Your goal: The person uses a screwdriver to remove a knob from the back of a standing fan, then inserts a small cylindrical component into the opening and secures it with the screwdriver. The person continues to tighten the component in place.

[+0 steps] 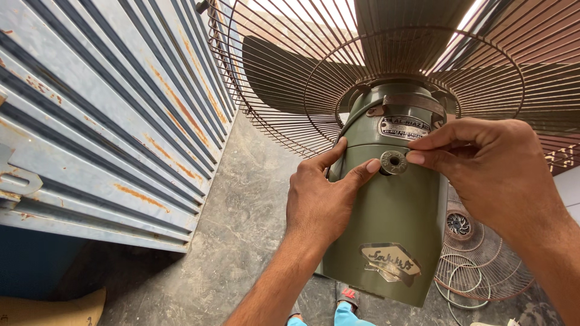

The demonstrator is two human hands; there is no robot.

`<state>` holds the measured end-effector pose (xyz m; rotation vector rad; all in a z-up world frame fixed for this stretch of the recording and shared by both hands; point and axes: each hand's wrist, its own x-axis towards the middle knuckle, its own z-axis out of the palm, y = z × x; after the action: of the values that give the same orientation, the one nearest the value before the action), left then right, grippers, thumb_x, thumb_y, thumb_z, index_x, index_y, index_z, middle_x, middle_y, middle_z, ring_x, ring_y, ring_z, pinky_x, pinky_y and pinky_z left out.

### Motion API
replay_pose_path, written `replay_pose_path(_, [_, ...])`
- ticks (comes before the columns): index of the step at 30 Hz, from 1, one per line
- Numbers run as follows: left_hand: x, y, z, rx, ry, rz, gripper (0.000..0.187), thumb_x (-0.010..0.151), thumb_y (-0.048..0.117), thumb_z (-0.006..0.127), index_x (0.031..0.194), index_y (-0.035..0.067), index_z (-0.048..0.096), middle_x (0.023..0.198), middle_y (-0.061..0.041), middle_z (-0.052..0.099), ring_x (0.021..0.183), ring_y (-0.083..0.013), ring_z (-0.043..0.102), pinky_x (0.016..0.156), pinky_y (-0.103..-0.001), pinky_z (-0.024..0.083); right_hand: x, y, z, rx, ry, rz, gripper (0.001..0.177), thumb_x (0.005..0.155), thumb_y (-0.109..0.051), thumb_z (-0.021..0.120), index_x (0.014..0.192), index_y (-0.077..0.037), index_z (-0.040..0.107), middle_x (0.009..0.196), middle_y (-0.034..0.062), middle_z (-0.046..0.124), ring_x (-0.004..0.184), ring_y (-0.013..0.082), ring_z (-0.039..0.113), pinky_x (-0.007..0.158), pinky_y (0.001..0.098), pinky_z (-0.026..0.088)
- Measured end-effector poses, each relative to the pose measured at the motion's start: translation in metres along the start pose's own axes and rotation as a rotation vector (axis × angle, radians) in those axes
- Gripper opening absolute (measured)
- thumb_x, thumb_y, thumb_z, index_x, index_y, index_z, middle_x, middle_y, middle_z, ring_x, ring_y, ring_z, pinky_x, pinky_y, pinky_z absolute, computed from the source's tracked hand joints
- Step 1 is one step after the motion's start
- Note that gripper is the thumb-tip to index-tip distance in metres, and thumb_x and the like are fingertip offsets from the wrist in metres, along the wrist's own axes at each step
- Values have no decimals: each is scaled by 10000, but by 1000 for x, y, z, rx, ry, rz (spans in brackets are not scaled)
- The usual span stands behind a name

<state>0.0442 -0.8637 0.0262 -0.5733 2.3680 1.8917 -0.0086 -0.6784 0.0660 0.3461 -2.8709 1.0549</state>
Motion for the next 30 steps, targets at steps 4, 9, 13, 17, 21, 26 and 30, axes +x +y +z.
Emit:
replay_pose_path(4, [1,-2,1,2,-12,5,813,748,511,762,1426,102,576,797,-146,808,606,-179,785,585,-353,664,4,-3,-2,-98,-22,18,147,828,-179,842,912,-67,798,812,79,788,750,153,762,711,305,636])
replay_pose_path(9, [3,-4,1,-6,5,17,817,721,514,782,1401,103,596,806,-132,806,609,-162,782,582,-333,654,2,-8,-3,-133,-41,47,161,832,-207,831,922,-78,795,814,75,792,774,151,778,721,312,652])
replay_pose_path(13, [3,-5,-1,-29,-16,20,833,719,525,781,1409,97,595,805,-149,819,618,-170,791,595,-336,661,3,-11,-5,-161,-53,112,222,818,-226,855,966,-77,786,835,90,789,793,170,776,734,341,649])
replay_pose_path(17, [3,-4,-3,-36,-16,-9,856,688,534,790,1399,99,594,917,-177,806,664,-188,803,607,-362,670,3,-12,-7,-147,-58,110,235,806,-228,852,979,-83,786,858,82,795,816,162,778,754,327,649])
replay_pose_path(21, [2,-3,-5,-27,5,-1,821,698,509,806,1388,115,596,1076,-191,759,778,-190,802,675,-362,666,2,-8,-7,-65,-61,110,209,803,-209,834,970,-88,798,863,75,801,814,157,782,750,313,656])
replay_pose_path(26, [3,1,-7,-37,43,2,554,829,393,704,1341,188,659,1132,-128,768,850,-170,803,730,-346,655,2,-4,-8,-49,-62,51,168,812,-186,824,952,-94,811,847,71,802,780,153,775,740,303,653])
replay_pose_path(30, [2,12,-8,-84,145,186,325,872,268,685,1152,133,780,1093,-91,785,849,-147,790,735,-352,671,-2,-9,-7,-50,-19,41,128,828,-142,799,945,-91,811,835,70,797,766,155,767,727,305,643])
